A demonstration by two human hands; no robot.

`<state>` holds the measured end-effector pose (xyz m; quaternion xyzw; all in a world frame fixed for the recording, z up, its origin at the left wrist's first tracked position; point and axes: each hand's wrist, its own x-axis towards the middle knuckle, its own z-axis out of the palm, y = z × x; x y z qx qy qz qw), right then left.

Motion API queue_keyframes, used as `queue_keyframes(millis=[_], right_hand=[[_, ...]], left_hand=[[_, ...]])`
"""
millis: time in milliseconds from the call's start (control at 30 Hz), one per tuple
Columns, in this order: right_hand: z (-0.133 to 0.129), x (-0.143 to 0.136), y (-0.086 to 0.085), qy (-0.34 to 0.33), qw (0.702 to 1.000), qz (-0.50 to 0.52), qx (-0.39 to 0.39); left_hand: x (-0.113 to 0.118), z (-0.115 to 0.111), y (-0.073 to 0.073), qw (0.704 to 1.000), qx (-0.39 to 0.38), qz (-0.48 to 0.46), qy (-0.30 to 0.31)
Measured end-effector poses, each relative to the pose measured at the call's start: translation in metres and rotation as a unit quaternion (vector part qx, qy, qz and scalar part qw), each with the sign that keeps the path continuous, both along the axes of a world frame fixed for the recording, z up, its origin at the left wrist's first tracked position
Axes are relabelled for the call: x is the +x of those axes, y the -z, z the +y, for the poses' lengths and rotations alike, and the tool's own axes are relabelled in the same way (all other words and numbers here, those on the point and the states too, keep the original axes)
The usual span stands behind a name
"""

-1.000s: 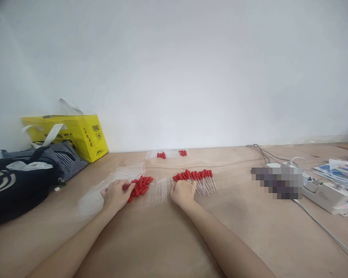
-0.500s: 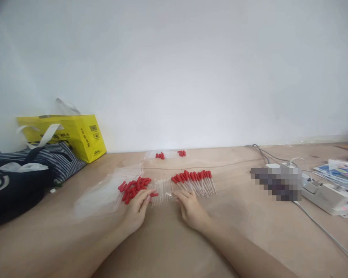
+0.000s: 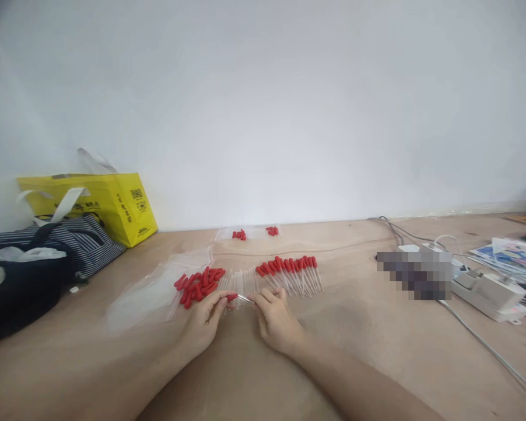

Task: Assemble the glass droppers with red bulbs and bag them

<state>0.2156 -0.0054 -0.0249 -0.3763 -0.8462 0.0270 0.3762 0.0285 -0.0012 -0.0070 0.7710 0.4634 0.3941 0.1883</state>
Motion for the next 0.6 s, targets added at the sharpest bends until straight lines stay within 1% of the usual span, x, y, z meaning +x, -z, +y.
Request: queue_keyframes(millis=[167, 300, 400, 500, 600], right_hand=[[-0.0002, -0.0001, -0.0006, 0.007, 1.0, -0.003, 0.001], [0.0001, -0.0002, 0.0004, -0.001, 1.0, -0.003, 0.008], [-0.0011, -0.0011, 0.0001, -0.006, 1.0, -0.003, 0.013], [-0.0022, -0.0019, -0.0009, -0.004, 0.999, -0.026, 0.025], [-0.0019, -0.001, -0.0015, -0.006, 0.997, -0.052, 0.058]], left_hand=[[0.0, 0.0006, 0.002, 1.0, -0.015, -0.01, 0.006], [0.0003, 0.0017, 0.0055, 1.0, -0.012, -0.012, 0.014], [0.0005, 0.0019, 0.0063, 1.0, 0.009, 0.017, 0.018], [0.0013, -0.0002, 0.0039, 0.997, 0.036, 0.064, 0.003], [0.0023, -0.0038, 0.0015, 0.993, 0.062, 0.097, -0.012]])
